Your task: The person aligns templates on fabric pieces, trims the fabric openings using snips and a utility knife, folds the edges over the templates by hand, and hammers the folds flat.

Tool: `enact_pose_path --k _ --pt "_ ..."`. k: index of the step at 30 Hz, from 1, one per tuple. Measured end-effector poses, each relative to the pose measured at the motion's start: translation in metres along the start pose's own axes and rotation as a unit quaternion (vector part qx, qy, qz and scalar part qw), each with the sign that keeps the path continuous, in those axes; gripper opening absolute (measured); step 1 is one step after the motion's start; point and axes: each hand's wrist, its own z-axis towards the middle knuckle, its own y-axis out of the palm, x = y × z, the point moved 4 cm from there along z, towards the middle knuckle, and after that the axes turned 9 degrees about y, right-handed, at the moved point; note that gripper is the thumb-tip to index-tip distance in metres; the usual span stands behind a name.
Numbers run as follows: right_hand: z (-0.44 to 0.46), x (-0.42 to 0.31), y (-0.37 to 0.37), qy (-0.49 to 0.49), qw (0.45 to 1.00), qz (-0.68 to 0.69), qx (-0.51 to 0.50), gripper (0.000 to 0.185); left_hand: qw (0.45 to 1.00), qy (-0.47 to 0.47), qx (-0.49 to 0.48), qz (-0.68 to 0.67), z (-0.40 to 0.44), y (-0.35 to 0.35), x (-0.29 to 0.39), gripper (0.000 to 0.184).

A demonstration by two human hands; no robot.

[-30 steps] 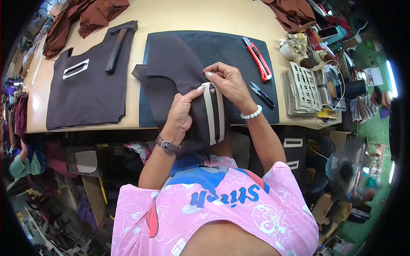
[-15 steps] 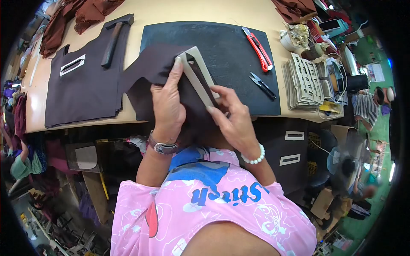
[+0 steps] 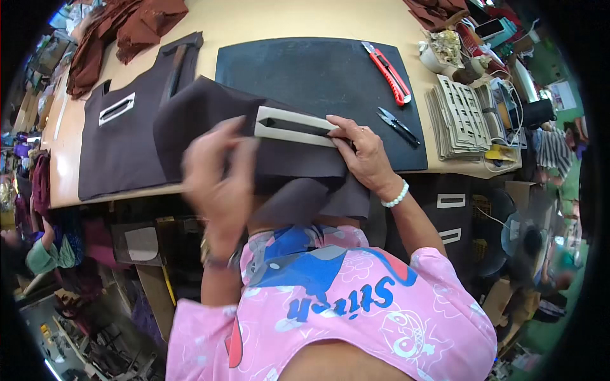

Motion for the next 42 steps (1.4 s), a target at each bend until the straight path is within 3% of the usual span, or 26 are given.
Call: enact_pose_path --k 1,3,6,10,17,20,26,29,32,35,42 --pt "0.0 -0.002 0.003 -0.033 0.999 -0.021 0.028 0.04 0.993 0.063 -0.099 -0.031 0.006 0.028 0.004 0.017" --pt "-0.001 -0.003 0.003 -0.031 0.997 -0.024 0.059 0.04 0.975 0.157 -0.137 -0.072 0.015 0.068 0.007 0.016" --pt "-0.003 -0.001 0.008 -0.035 0.996 -0.011 0.077 0.041 0.952 0.193 -0.207 -0.115 0.023 0.103 -0.011 0.015" --pt "-0.003 0.0 0.006 -0.045 0.996 -0.002 0.08 0.042 0.936 0.133 -0.298 -0.135 0.027 0.109 -0.019 0.02" --pt "-0.001 0.0 0.004 -0.075 0.995 -0.034 0.064 0.039 0.877 0.173 -0.418 -0.16 0.014 0.106 -0.039 0.019" --pt "0.001 0.003 0.003 -0.066 0.996 -0.042 0.034 0.036 0.872 0.125 -0.436 -0.186 0.013 0.104 -0.045 0.016" --pt "-0.004 0.008 -0.008 -0.211 0.969 -0.125 -0.029 0.031 0.906 0.161 -0.371 -0.127 0.001 0.084 -0.059 0.015" --pt "-0.005 0.012 -0.014 -0.194 0.977 -0.079 -0.038 0.029 0.918 0.167 -0.34 -0.119 -0.002 0.08 -0.06 0.018" --pt "0.002 0.017 -0.014 0.044 0.998 0.018 -0.041 0.029 0.913 0.173 -0.347 -0.123 -0.002 0.082 -0.061 0.019" --pt "0.012 0.006 -0.007 0.015 0.992 -0.126 0.002 0.03 0.909 0.171 -0.355 -0.139 -0.001 0.082 -0.062 0.017" --pt "0.016 0.011 0.002 -0.029 0.964 -0.261 0.04 0.049 0.913 0.18 -0.334 -0.15 -0.002 0.082 -0.064 0.014"
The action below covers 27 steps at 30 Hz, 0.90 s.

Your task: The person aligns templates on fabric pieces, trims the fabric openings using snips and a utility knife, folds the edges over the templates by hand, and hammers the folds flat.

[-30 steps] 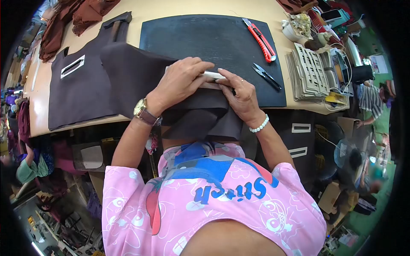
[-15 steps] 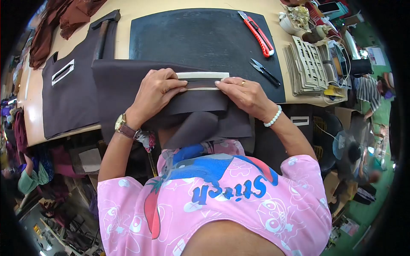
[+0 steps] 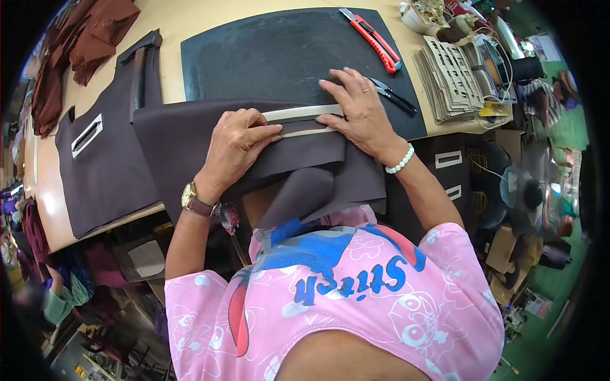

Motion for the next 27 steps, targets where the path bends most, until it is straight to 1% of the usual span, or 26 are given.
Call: enact_pose_path --k 3,5,7,8,11,12,14,16,20,23,24,27 --pt "0.004 -0.024 0.022 0.004 0.999 -0.048 -0.026 0.056 1.0 0.005 -0.001 0.004 0.001 -0.001 0.001 0.011" --pt "0.01 -0.039 0.033 0.005 0.998 -0.04 -0.04 0.058 1.0 0.008 -0.007 0.011 0.002 -0.005 0.004 0.01" --pt "0.012 -0.048 0.034 0.012 0.997 -0.052 -0.061 0.06 0.999 -0.01 -0.026 0.039 -0.003 -0.018 0.005 0.011" --pt "0.008 -0.04 0.031 0.026 0.997 -0.047 -0.056 0.062 0.998 -0.018 -0.035 0.054 -0.007 -0.025 0.004 0.012" --pt "-0.006 -0.01 0.019 0.072 0.993 -0.08 -0.043 0.061 0.996 -0.078 -0.035 0.041 -0.03 -0.04 -0.009 0.013" --pt "-0.007 -0.008 0.017 0.081 0.993 -0.068 -0.047 0.062 0.995 -0.09 -0.027 0.022 -0.036 -0.04 -0.012 0.014" --pt "-0.002 -0.02 0.022 0.059 0.995 -0.072 -0.043 0.062 0.996 -0.09 -0.011 0.006 -0.037 -0.039 -0.013 0.014" --pt "0.005 -0.041 0.03 0.031 0.996 -0.071 -0.034 0.06 0.995 -0.095 0.001 -0.004 -0.037 -0.037 -0.014 0.014" --pt "0.022 -0.086 0.057 0.008 0.999 -0.028 -0.036 0.06 0.994 -0.109 0.026 -0.003 -0.043 -0.035 -0.014 0.014" --pt "0.021 -0.088 0.056 0.007 0.999 -0.032 -0.031 0.06 0.993 -0.104 0.055 0.016 -0.051 -0.036 -0.009 0.016" --pt "0.018 -0.081 0.053 0.011 0.998 -0.053 -0.033 0.063 0.993 -0.1 0.065 0.025 -0.054 -0.036 -0.007 0.017" --pt "0.011 -0.056 0.04 0.069 0.993 -0.084 -0.045 0.064 0.989 -0.093 0.094 0.06 -0.064 -0.035 0.0 0.019"
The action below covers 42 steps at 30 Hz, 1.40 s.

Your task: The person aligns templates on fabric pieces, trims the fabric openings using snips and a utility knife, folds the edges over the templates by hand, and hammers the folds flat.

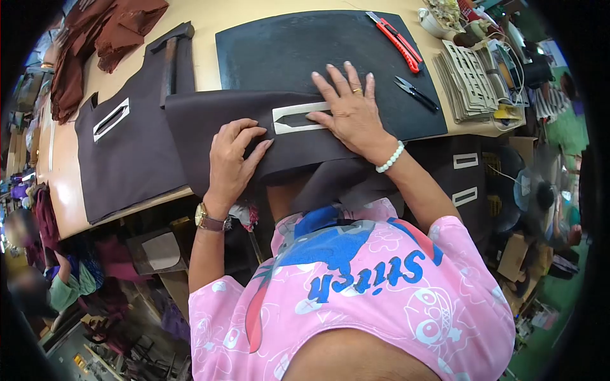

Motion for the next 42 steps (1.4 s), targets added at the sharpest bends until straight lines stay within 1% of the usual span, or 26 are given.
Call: enact_pose_path --k 4,6,8,10,11,14,15,16,18,19,21,22,24,26,28,30,32,33,34,35,36,37,38,39,40,42 --pt "0.002 -0.025 0.002 -0.048 0.999 0.012 0.009 0.065 0.999 -0.005 0.033 -0.004 -0.004 0.003 0.0 0.021" --pt "0.002 -0.048 0.006 -0.111 0.991 0.067 0.038 0.058 0.998 -0.014 0.062 -0.01 -0.005 0.004 0.0 0.023" --pt "0.008 -0.057 0.009 -0.136 0.986 0.091 0.005 0.059 0.995 -0.029 0.094 -0.002 -0.009 0.003 0.001 0.024" --pt "0.017 -0.061 0.008 -0.127 0.984 0.128 -0.008 0.059 0.99 -0.045 0.132 0.018 -0.014 0.001 0.005 0.026" --pt "0.024 -0.062 0.006 -0.125 0.981 0.146 -0.013 0.06 0.985 -0.03 0.163 0.044 -0.017 0.0 0.007 0.027" --pt "0.046 -0.085 -0.004 -0.135 0.973 0.164 -0.085 0.051 0.973 -0.028 0.224 0.05 -0.02 -0.002 0.016 0.021" --pt "0.053 -0.092 -0.003 -0.15 0.975 0.141 -0.081 0.044 0.965 -0.003 0.255 0.066 -0.017 -0.004 0.024 0.019" --pt "0.064 -0.097 -0.001 -0.166 0.969 0.145 -0.112 0.033 0.963 -0.02 0.258 0.075 -0.015 -0.007 0.031 0.021" --pt "0.083 -0.102 -0.009 -0.125 0.956 0.165 -0.206 0.024 0.952 -0.026 0.298 0.068 -0.005 -0.013 0.048 0.023" --pt "0.097 -0.101 -0.018 -0.12 0.951 0.246 -0.147 0.022 0.953 -0.031 0.297 0.04 0.001 -0.014 0.053 0.026" --pt "0.118 -0.092 -0.036 -0.103 0.908 0.404 -0.035 0.018 0.953 -0.017 0.3 0.036 0.016 -0.015 0.062 0.029" --pt "0.124 -0.081 -0.049 -0.059 0.868 0.493 0.017 0.019 0.954 -0.012 0.296 0.042 0.024 -0.013 0.066 0.034" --pt "0.132 -0.058 -0.063 0.012 0.793 0.602 0.091 0.019 0.957 -0.006 0.264 0.122 0.049 -0.012 0.081 0.045" --pt "0.118 -0.032 -0.073 0.14 0.725 0.674 0.016 0.022 0.956 -0.005 0.232 0.18 0.065 -0.008 0.084 0.056" --pt "0.102 -0.006 -0.067 0.146 0.673 0.723 0.058 0.022 0.954 -0.004 0.211 0.212 0.078 0.008 0.078 0.067" --pt "0.08 0.016 -0.06 0.16 0.598 0.778 0.106 0.027 0.952 0.032 0.217 0.215 0.085 0.018 0.072 0.056" --pt "0.064 0.05 -0.055 0.15 0.62 0.752 0.165 0.037 0.951 0.095 0.215 0.2 0.088 0.027 0.07 0.05" --pt "0.054 0.071 -0.057 0.187 0.649 0.717 0.174 0.04 0.951 0.107 0.224 0.184 0.091 0.027 0.076 0.041" --pt "0.041 0.086 -0.066 0.194 0.661 0.687 0.234 0.033 0.955 0.125 0.198 0.181 0.093 0.031 0.078 0.041" --pt "0.029 0.105 -0.068 0.232 0.644 0.696 0.217 0.026 0.958 0.142 0.173 0.178 0.093 0.035 0.078 0.04" --pt "0.018 0.135 -0.057 0.268 0.66 0.661 0.237 0.022 0.961 0.158 0.147 0.175 0.093 0.039 0.078 0.039" --pt "0.006 0.157 -0.056 0.271 0.67 0.639 0.264 0.035 0.957 0.185 0.127 0.183 0.094 0.042 0.078 0.039" --pt "-0.005 0.159 -0.074 0.241 0.668 0.635 0.305 0.032 0.962 0.19 0.086 0.177 0.096 0.047 0.073 0.04" --pt "-0.019 0.181 -0.063 0.266 0.668 0.614 0.327 0.042 0.965 0.194 0.044 0.169 0.095 0.053 0.068 0.041" --pt "-0.031 0.199 -0.052 0.288 0.659 0.624 0.306 0.047 0.967 0.196 0.001 0.16 0.092 0.059 0.063 0.043" --pt "-0.048 0.188 -0.073 0.346 0.784 0.417 0.302 0.047 0.98 0.158 -0.047 0.11 0.091 0.063 0.053 0.044"
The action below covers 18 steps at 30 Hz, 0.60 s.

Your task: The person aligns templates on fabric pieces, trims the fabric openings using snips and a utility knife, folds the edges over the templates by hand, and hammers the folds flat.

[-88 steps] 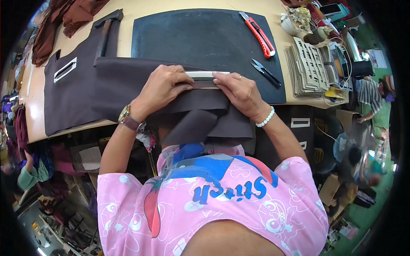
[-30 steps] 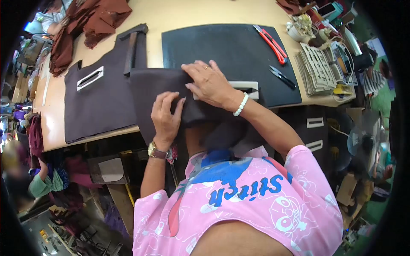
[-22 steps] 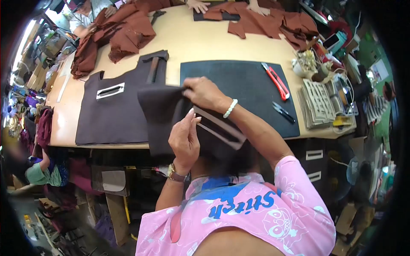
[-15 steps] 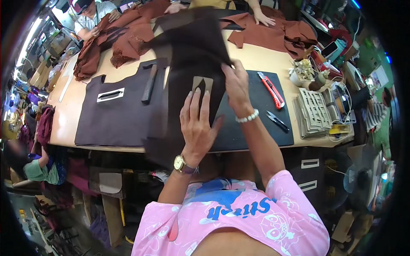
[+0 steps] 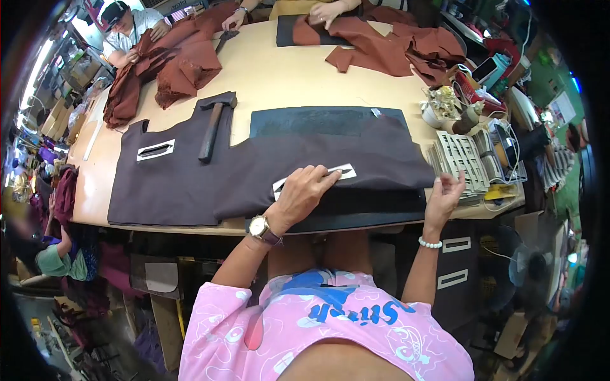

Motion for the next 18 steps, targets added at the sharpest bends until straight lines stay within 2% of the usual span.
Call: enact_pose_path --k 1,3,6,8,10,11,13,14,15,18 --pt "-0.006 -0.018 0.001 -0.093 0.993 -0.074 0.023 0.045 0.998 -0.029 -0.01 -0.051 -0.001 0.001 -0.002 0.043" --pt "-0.026 -0.053 0.014 -0.274 0.935 -0.215 0.063 0.041 0.98 -0.115 -0.018 -0.161 -0.003 -0.002 -0.005 0.043" --pt "-0.047 -0.075 0.059 -0.238 0.939 -0.139 -0.205 0.03 0.949 -0.204 -0.038 -0.237 -0.004 -0.002 -0.01 0.041" --pt "-0.067 -0.081 0.088 -0.252 0.905 -0.113 -0.323 0.02 0.922 -0.26 -0.048 -0.284 -0.008 0.002 -0.014 0.037" --pt "-0.078 -0.071 0.109 -0.204 0.88 -0.142 -0.404 0.019 0.893 -0.303 -0.076 -0.323 -0.014 0.006 -0.017 0.034" --pt "-0.083 -0.063 0.115 -0.175 0.865 -0.158 -0.443 0.019 0.895 -0.294 -0.071 -0.328 -0.016 0.008 -0.018 0.032" --pt "-0.081 -0.049 0.119 -0.205 0.854 -0.154 -0.453 0.019 0.893 -0.275 -0.066 -0.35 -0.02 0.012 -0.017 0.03" --pt "-0.079 -0.042 0.12 -0.219 0.848 -0.155 -0.456 0.02 0.877 -0.3 -0.09 -0.364 -0.021 0.013 -0.018 0.026" --pt "-0.076 -0.037 0.12 -0.186 0.856 -0.12 -0.468 0.02 0.885 -0.283 -0.085 -0.36 -0.021 0.014 -0.019 0.026" --pt "-0.077 -0.033 0.115 -0.186 0.856 -0.122 -0.467 0.02 0.896 -0.27 -0.087 -0.341 -0.02 0.013 -0.016 0.024"
